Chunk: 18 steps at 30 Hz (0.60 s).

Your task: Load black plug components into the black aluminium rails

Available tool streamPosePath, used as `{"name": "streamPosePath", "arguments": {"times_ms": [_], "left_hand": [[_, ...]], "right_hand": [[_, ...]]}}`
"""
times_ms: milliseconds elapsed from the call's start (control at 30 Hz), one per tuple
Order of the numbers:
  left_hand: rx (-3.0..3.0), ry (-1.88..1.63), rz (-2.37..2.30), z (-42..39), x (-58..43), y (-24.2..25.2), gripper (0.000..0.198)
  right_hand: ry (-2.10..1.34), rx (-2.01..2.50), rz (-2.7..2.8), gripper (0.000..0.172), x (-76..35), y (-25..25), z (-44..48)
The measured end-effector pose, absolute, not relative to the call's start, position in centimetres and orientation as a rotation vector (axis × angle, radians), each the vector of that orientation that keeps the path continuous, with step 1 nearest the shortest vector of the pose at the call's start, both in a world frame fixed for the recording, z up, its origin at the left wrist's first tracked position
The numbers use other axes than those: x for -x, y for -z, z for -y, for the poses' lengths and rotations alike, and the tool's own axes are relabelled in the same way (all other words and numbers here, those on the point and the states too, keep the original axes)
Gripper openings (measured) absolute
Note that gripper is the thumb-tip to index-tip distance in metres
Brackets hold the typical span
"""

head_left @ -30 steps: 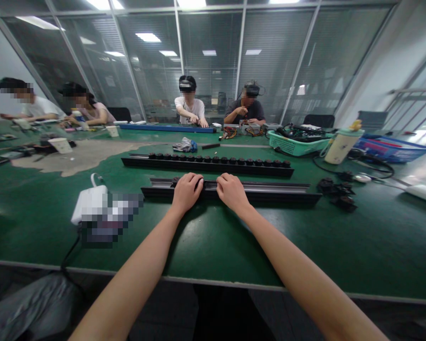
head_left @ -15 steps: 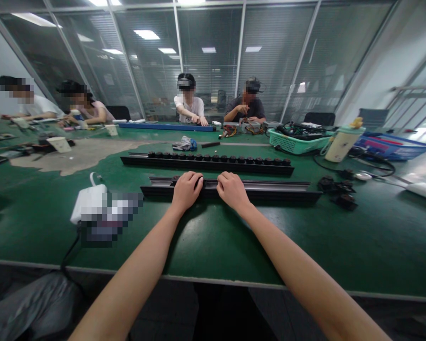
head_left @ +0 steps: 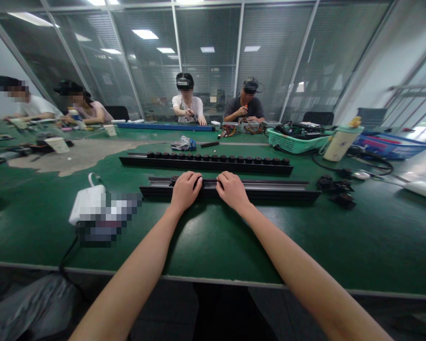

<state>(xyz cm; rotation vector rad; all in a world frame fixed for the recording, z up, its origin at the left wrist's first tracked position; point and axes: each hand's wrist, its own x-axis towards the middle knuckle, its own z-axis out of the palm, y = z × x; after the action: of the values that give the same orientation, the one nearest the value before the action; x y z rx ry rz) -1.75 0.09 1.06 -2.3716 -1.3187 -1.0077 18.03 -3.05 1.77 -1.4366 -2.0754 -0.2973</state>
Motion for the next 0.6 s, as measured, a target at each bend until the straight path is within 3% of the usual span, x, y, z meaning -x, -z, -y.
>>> {"name": "streamPosePath", "arguments": {"times_ms": [600], "left_hand": [[2.38, 1.007, 1.316, -0.1, 1.74, -1.1, 0.035]], "right_hand": [[0.21, 1.503, 2.033, 0.022, -18.0, -2.37, 3.49]]}}
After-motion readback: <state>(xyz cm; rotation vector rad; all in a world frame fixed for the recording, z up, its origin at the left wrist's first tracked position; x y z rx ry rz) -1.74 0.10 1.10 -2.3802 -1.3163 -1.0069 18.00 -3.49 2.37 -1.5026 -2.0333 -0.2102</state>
